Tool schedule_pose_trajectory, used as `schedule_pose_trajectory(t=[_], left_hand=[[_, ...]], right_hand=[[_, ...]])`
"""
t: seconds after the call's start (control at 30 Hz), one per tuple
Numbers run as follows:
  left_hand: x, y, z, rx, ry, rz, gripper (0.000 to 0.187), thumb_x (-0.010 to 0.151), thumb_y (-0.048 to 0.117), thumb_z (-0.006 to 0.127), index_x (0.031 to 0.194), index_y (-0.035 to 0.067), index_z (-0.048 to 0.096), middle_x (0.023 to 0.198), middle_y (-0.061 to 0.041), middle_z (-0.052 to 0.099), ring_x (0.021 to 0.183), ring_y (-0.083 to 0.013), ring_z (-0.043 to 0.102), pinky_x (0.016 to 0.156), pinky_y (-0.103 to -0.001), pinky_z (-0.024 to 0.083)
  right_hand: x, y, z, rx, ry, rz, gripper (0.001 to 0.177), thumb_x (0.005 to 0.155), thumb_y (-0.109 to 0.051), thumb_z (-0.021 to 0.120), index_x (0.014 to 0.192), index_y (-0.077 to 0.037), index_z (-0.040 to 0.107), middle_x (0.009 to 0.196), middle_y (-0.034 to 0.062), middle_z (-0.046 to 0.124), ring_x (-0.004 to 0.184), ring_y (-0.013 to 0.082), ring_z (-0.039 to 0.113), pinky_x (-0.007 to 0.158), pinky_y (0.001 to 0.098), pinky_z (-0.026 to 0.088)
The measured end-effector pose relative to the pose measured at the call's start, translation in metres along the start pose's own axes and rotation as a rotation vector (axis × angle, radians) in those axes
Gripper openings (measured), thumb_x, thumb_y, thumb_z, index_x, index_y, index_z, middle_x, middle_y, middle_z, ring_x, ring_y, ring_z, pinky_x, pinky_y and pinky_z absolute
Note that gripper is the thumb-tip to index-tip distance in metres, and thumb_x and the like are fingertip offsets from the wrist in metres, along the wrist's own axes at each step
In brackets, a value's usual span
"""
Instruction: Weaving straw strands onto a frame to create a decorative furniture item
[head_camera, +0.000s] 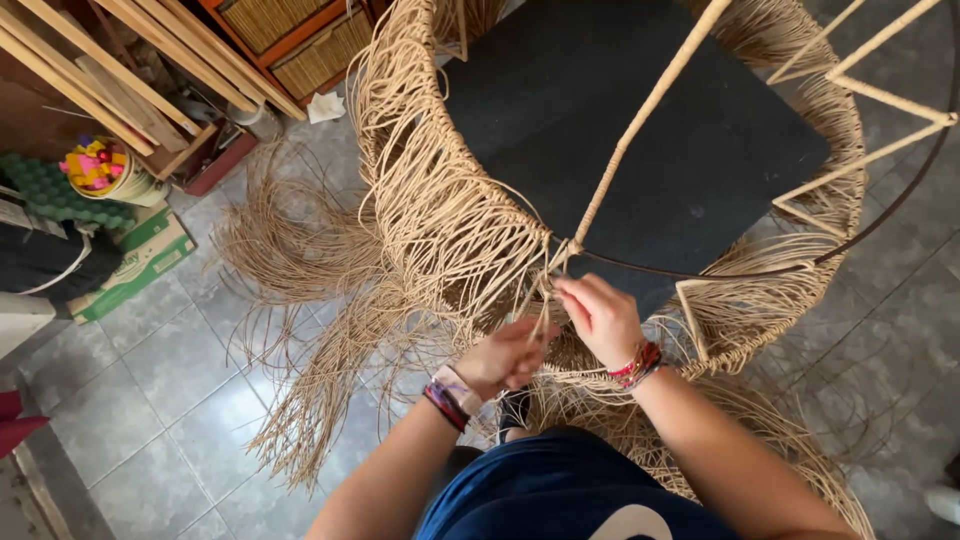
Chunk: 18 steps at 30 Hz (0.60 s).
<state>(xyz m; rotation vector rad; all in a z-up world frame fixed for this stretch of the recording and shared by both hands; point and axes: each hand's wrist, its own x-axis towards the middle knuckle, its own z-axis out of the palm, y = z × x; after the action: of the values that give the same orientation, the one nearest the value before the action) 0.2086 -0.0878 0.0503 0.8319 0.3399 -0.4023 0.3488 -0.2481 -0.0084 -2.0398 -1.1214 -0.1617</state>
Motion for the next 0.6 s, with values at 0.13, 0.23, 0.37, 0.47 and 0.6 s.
schedule_pose_trajectory(t=[0.13,0.23,0.37,0.47,0.6], left_hand=[[0.024,0.006,-0.014,0.411,-0.057,0.374,0.026,0.109,0.014,0.052,0.123,-0.005,0.062,0.063,-0.004,0.061,0.048,-0.0122,0.062,0.04,-0.018,0.047],[0.0,0.034,0.001,1.087,-0.204,0.327,0.035,0.101,0.017,0.048,0.104,-0.013,0.066,0.096,-0.037,0.07,0.099,-0.0535,0.068,0.094,-0.061,0.049],[0.025,0.0,-0.023,0.809,-0.21,0.277,0.023,0.102,0.019,0.061,0.099,0.002,0.076,0.094,-0.019,0.076,0.098,-0.0329,0.072,0.095,-0.046,0.051],[0.011,-0.018,-0.025,0.529,-0.319,0.203,0.011,0.092,0.006,0.065,0.085,0.005,0.074,0.085,-0.015,0.075,0.088,-0.025,0.073,0.088,-0.036,0.055],[0.01,-0.008,-0.016,0.727,-0.404,0.26,0.025,0.093,-0.003,0.05,0.102,-0.019,0.066,0.093,-0.041,0.066,0.095,-0.0559,0.065,0.09,-0.063,0.049]], right_hand=[[0.012,-0.01,-0.007,0.036,0.012,0.01,0.009,0.096,-0.013,0.069,0.1,-0.009,0.074,0.08,0.0067,0.068,0.071,0.03,0.07,0.059,0.0387,0.057],[0.026,-0.018,-0.02,0.029,-0.017,-0.012,0.01,0.096,-0.015,0.068,0.1,-0.011,0.076,0.085,0.007,0.071,0.077,0.032,0.071,0.063,0.0395,0.058],[0.02,-0.014,-0.014,0.101,-0.016,0.034,0.011,0.095,-0.013,0.068,0.101,-0.009,0.077,0.088,0.0096,0.074,0.082,0.0341,0.072,0.066,0.0404,0.058],[0.024,-0.025,-0.02,0.126,-0.029,0.046,0.013,0.095,-0.01,0.068,0.103,-0.009,0.078,0.085,0.0095,0.074,0.08,0.0337,0.072,0.065,0.0402,0.059],[0.024,-0.02,-0.019,0.178,-0.038,0.07,0.014,0.094,-0.009,0.067,0.102,-0.01,0.079,0.08,0.0096,0.074,0.077,0.0346,0.072,0.063,0.0399,0.058]])
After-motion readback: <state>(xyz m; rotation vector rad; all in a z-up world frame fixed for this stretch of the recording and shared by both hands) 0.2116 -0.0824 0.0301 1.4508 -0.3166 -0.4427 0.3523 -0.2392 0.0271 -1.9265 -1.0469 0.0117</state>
